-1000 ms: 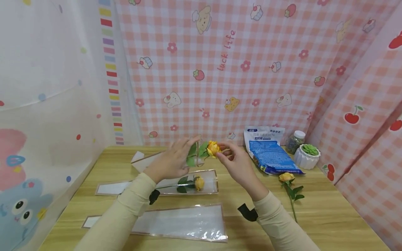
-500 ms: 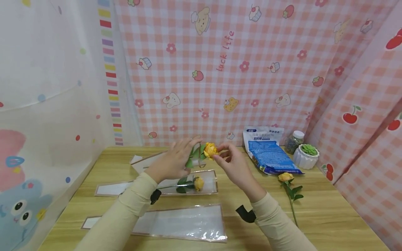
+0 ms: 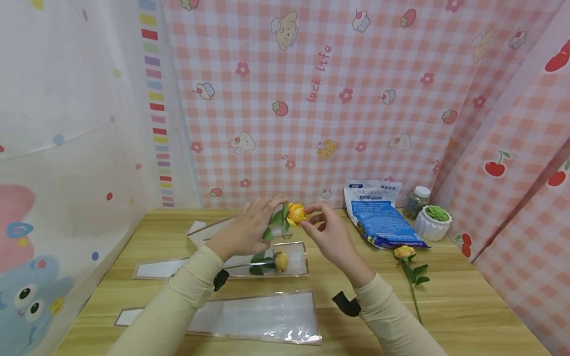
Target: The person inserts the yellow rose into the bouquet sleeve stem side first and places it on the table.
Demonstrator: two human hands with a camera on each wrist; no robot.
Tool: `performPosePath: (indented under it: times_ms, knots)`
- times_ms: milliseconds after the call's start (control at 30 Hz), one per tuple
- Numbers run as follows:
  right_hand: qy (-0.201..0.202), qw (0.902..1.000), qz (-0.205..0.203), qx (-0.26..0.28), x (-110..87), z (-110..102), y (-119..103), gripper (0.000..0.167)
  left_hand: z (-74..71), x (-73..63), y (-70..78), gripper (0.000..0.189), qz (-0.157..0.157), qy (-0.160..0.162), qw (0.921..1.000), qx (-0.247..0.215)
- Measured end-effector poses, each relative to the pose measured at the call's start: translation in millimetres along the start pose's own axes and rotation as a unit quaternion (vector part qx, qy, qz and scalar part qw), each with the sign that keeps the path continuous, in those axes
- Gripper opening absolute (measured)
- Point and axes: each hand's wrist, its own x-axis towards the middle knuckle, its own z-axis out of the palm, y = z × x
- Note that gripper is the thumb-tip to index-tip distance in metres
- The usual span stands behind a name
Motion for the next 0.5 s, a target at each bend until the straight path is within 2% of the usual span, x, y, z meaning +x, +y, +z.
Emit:
performPosePath:
  times_ms: [500]
  knots:
    - [-0.004, 0.9996, -0.025, -0.015, -0.5, -0.7, 2.3, 0.026, 0.9, 0.4, -1.0, 0.121, -0.005, 0.006, 1.0, -0.004]
